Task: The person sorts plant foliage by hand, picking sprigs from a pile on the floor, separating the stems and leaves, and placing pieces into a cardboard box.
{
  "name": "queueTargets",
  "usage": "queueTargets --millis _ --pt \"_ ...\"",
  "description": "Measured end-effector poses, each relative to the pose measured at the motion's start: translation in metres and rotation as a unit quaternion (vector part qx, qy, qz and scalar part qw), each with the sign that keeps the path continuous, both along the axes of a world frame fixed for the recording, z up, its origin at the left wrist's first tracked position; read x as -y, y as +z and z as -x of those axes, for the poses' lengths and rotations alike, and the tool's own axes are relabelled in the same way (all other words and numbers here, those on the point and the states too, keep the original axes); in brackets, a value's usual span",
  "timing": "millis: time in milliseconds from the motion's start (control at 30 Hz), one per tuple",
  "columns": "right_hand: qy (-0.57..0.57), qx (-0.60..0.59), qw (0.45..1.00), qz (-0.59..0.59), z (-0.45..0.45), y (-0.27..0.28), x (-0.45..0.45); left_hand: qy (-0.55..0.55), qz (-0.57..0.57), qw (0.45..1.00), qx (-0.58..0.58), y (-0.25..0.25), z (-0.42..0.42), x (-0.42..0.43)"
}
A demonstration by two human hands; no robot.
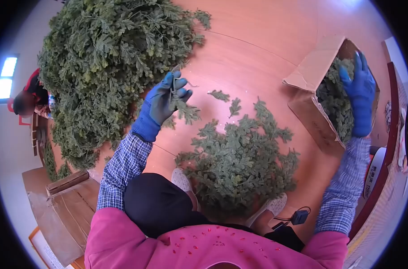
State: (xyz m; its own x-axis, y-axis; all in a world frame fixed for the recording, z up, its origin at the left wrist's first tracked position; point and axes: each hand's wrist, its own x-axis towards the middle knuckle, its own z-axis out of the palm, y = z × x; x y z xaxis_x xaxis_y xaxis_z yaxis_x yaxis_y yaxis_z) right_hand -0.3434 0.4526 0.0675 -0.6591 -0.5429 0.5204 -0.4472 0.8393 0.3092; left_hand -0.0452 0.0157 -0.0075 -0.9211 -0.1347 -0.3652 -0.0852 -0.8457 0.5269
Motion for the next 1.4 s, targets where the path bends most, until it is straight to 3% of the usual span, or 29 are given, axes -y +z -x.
queueTargets --millis 33,100,133,167,200,233,300,333,367,400,433,467,500,533,600,667,733,833,900,967,1000,1067,1100,1133,1200,1233,1300,1333,1400 --pt "0.086 0.095 0.982 0.140 -0.038 0.009 0.041 -0.021 -0.028 0.998 -0.046 -0.002 0.003 -0.009" --pt "0.247 0.329 0.842 0.350 -0.105 -0.010 0.106 -0.039 -0.057 0.995 -0.070 -0.007 0.008 -0.024" --pt "0.198 0.587 0.611 0.492 -0.137 -0.034 0.142 -0.031 -0.045 0.995 -0.083 -0.009 0.009 -0.033" --pt "0.232 0.673 0.511 0.483 -0.160 -0.048 0.171 -0.022 -0.032 0.994 -0.097 -0.010 0.010 -0.042" --pt "0.243 0.753 0.400 0.463 -0.184 -0.062 0.200 0.012 0.094 0.993 -0.073 -0.008 0.008 -0.051" --pt "0.234 0.819 0.299 0.429 -0.207 -0.076 0.230 0.014 0.096 0.993 -0.073 -0.006 0.008 -0.055" --pt "0.085 0.882 0.219 0.409 -0.242 -0.092 0.251 0.049 0.128 0.990 -0.031 0.001 -0.003 -0.055" --pt "0.086 0.884 0.217 0.404 -0.250 -0.094 0.252 0.109 0.093 0.988 0.048 0.008 -0.006 -0.051" --pt "0.124 0.873 0.324 0.343 -0.257 -0.095 0.249 0.114 0.089 0.988 0.049 -0.007 -0.016 -0.038" --pt "0.162 0.848 0.425 0.273 -0.263 -0.090 0.245 0.104 -0.037 0.993 -0.035 -0.036 -0.036 -0.013" --pt "0.269 0.704 0.625 0.204 -0.270 -0.081 0.231 0.092 -0.159 0.976 -0.120 -0.059 -0.056 0.015" --pt "0.360 0.506 0.774 0.122 -0.275 -0.071 0.212 0.198 -0.100 0.973 -0.067 -0.071 -0.083 0.057" --pt "0.327 0.512 0.789 0.091 -0.278 -0.062 0.197 0.305 -0.038 0.952 -0.012 -0.075 -0.106 0.087" --pt "0.300 0.509 0.805 0.061 -0.268 -0.058 0.188 0.317 -0.035 0.948 -0.018 -0.070 -0.121 0.086" --pt "0.238 0.502 0.831 -0.028 -0.233 -0.070 0.182 0.176 0.233 0.956 0.037 -0.053 -0.184 0.058" --pt "0.202 0.468 0.859 -0.051 -0.204 -0.114 0.155 0.148 0.272 0.932 0.186 -0.066 -0.269 0.041" --pt "0.173 0.449 0.843 -0.241 -0.189 -0.131 0.130 0.063 0.277 0.885 0.370 -0.071 -0.364 0.017" --pt "0.215 0.443 0.856 -0.160 -0.177 -0.128 0.121 -0.226 0.362 0.730 0.534 -0.083 -0.521 -0.013" --pt "0.234 0.432 0.861 -0.132 -0.168 -0.119 0.132 -0.512 0.444 0.553 0.484 -0.079 -0.584 -0.023" --pt "0.253 0.424 0.863 -0.108 -0.164 -0.112 0.146 -0.537 0.594 0.461 0.382 -0.089 -0.595 -0.012" --pt "0.265 0.410 0.867 -0.097 -0.164 -0.108 0.157 -0.477 0.664 0.446 0.364 -0.086 -0.558 -0.003" --pt "0.283 0.390 0.872 -0.084 -0.173 -0.102 0.177 -0.275 0.625 0.555 0.474 -0.043 -0.355 0.020" --pt "0.301 0.393 0.865 -0.080 -0.180 -0.100 0.185 -0.083 0.639 0.654 0.398 -0.048 -0.297 0.028" --pt "0.318 0.397 0.857 -0.077 -0.188 -0.099 0.193 0.002 0.664 0.667 0.338 -0.068 -0.251 0.042" --pt "0.333 0.407 0.847 -0.075 -0.203 -0.096 0.202 -0.098 0.811 0.470 0.335 -0.062 -0.147 0.064" --pt "0.348 0.418 0.836 -0.073 -0.207 -0.094 0.205 -0.037 0.856 0.447 0.256 -0.092 -0.121 0.082" --pt "0.352 0.423 0.830 -0.091 -0.216 -0.089 0.207 -0.149 0.855 0.332 0.369 -0.114 -0.069 0.098" --pt "0.356 0.433 0.822 -0.101 -0.221 -0.088 0.205 -0.153 0.854 0.335 0.368 -0.138 -0.066 0.110" --pt "0.359 0.443 0.815 -0.102 -0.227 -0.091 0.197 -0.203 0.881 0.279 0.323 -0.177 -0.072 0.127"
